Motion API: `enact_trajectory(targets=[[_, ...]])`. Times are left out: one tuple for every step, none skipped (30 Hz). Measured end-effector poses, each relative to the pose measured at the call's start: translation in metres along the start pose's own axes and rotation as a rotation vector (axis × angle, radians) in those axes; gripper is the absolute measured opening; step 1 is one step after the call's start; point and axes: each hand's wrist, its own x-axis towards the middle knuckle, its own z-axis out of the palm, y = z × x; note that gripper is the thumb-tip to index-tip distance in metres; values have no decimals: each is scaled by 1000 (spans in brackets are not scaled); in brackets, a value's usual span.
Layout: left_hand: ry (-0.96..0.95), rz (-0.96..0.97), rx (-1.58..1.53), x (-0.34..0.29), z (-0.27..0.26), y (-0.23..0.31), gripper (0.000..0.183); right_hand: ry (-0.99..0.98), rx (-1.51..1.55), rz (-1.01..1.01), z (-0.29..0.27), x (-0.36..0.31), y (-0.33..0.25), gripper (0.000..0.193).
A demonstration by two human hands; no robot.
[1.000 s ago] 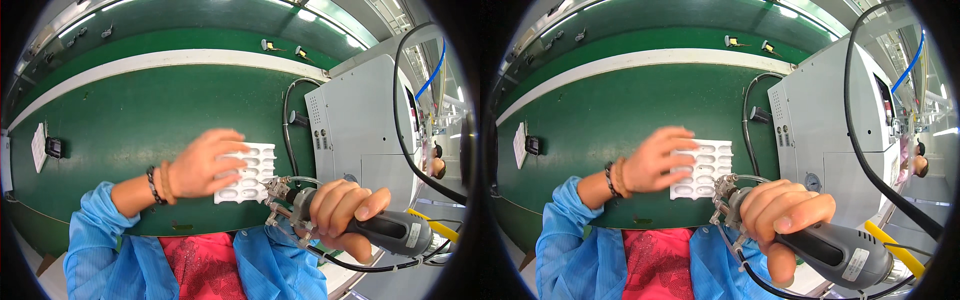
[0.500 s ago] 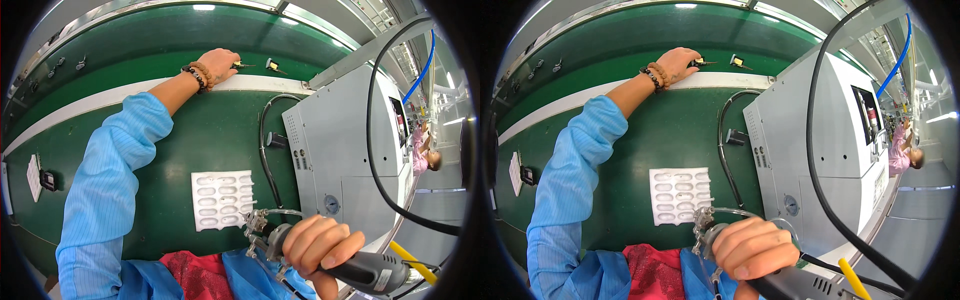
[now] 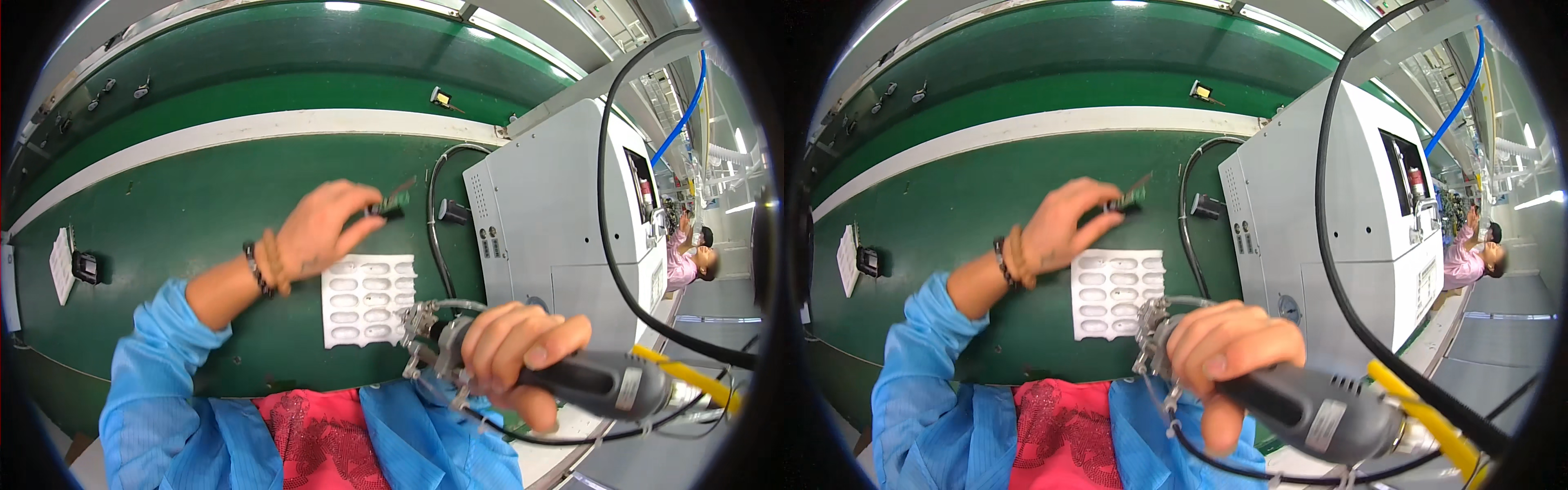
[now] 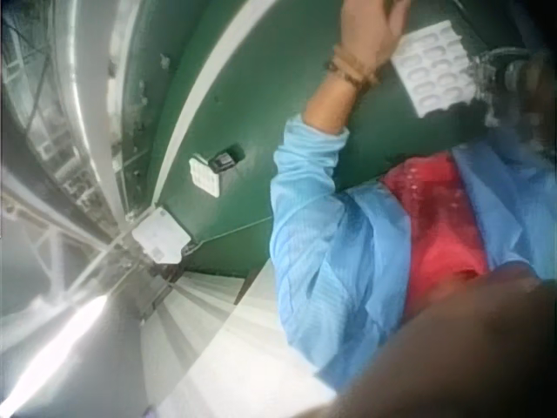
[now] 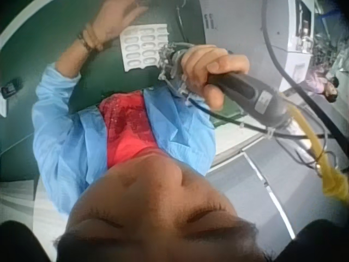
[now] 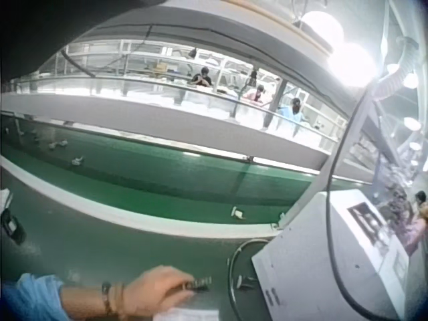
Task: The person uses a hot air rework station to solder components onto small green circuit boards. They repeatedly pick up a board from a white foam tray, apply heat with the tool, and place the board back on the tray. The process is repeated for multiple boards throughout the clip.
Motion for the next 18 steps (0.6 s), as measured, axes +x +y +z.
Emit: enact_trajectory(targets=[[9,10,-31,-15,4,8,25,22,-19,-5,4,4,-2,51],[26,0,-43,-33,6,12,24,37,-10,-7,7,8,2,51],[55,-2,-40,-44,9,15,26,44,12,-29,9,12,6,51],[73,-3,-30,-53,11,17,26,24,8,-10,10,19,5,51],[89,-1,-23,-59,13,19,26,17,21,-13,11,24,6,50],[105,3,-16,-64,15,20,27,11,33,-16,12,28,7,50],[121,11,25,-67,17,22,28,0,19,-19,11,32,7,51],[137,16,41,-69,18,24,28,-2,6,-41,10,34,7,53],[153,21,57,-69,18,25,28,0,28,-65,12,38,9,54],[169,26,73,-70,19,26,28,0,32,-78,13,41,11,55],[176,28,87,-71,18,24,28,6,43,-87,15,43,13,55],[183,30,103,-72,17,20,29,9,38,-86,16,44,15,56],[190,32,118,-73,18,18,29,14,33,-72,16,45,16,56],[172,30,112,-75,18,15,29,24,29,-56,19,45,17,57],[153,29,106,-77,20,11,29,35,26,-26,20,45,18,57],[134,28,101,-79,20,9,29,52,20,-10,22,44,20,56],[117,45,97,-79,22,8,29,73,9,8,24,43,20,56],[101,62,93,-79,24,7,28,81,22,-3,26,41,23,56]])
